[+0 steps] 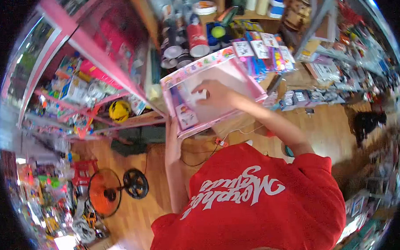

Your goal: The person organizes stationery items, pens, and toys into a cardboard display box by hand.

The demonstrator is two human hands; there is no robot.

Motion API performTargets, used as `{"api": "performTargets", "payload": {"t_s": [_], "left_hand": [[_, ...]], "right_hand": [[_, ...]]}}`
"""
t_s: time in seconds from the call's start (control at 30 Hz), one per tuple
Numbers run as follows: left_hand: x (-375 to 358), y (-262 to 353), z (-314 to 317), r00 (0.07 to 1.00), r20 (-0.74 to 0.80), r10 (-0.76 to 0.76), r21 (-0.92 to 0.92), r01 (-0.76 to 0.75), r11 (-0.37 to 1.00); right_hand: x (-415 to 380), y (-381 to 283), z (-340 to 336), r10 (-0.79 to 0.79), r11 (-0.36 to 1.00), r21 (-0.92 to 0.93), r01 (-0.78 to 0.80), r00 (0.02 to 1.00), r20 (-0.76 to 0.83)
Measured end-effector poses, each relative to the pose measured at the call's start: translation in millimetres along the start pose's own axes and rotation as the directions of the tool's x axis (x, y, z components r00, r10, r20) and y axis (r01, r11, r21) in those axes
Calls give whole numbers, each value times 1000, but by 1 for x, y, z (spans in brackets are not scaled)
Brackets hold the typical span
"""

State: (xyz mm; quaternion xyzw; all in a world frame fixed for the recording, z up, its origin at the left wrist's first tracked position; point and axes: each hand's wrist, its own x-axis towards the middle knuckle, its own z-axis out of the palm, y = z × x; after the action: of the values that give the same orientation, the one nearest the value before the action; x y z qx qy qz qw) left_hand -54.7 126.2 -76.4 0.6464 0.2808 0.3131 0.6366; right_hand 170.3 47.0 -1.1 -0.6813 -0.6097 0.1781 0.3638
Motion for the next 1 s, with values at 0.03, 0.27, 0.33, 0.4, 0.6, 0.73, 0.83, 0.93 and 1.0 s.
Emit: {"api": "performTargets", "payload": {"t_s": [0.03,0.27,0.33,0.4,0.6,0.73,0.83,0.93,1.0], "left_hand": [[4,-1,3,996,85,1,25,-4,1000],[2,4,1,977,111,-184,-296,209,932],[-6,5,-2,977,129,-168,-284,199,938],[-6,12,1,974,152,-168,-296,207,933],[3,6,-5,965,149,-216,-266,249,931],[2,9,-2,963,160,-219,-273,256,927],[5,2,-6,962,165,-220,-280,259,924],[8,1,-8,956,169,-242,-279,282,918],[8,-2,-11,955,176,-237,-270,279,922]], "right_hand": [[-1,7,-19,42,998,-47,-45,997,-64],[-15,67,-91,341,446,-523,-726,678,-651],[-13,77,-82,370,456,-468,-757,639,-674],[-12,76,-73,354,435,-448,-781,606,-712],[-7,73,-59,275,407,-500,-764,625,-731],[-7,59,-55,339,444,-519,-730,673,-657],[-5,60,-46,286,390,-543,-744,658,-696],[1,71,-36,110,387,-540,-747,619,-778],[-6,57,-43,90,452,-580,-677,682,-726]]}}
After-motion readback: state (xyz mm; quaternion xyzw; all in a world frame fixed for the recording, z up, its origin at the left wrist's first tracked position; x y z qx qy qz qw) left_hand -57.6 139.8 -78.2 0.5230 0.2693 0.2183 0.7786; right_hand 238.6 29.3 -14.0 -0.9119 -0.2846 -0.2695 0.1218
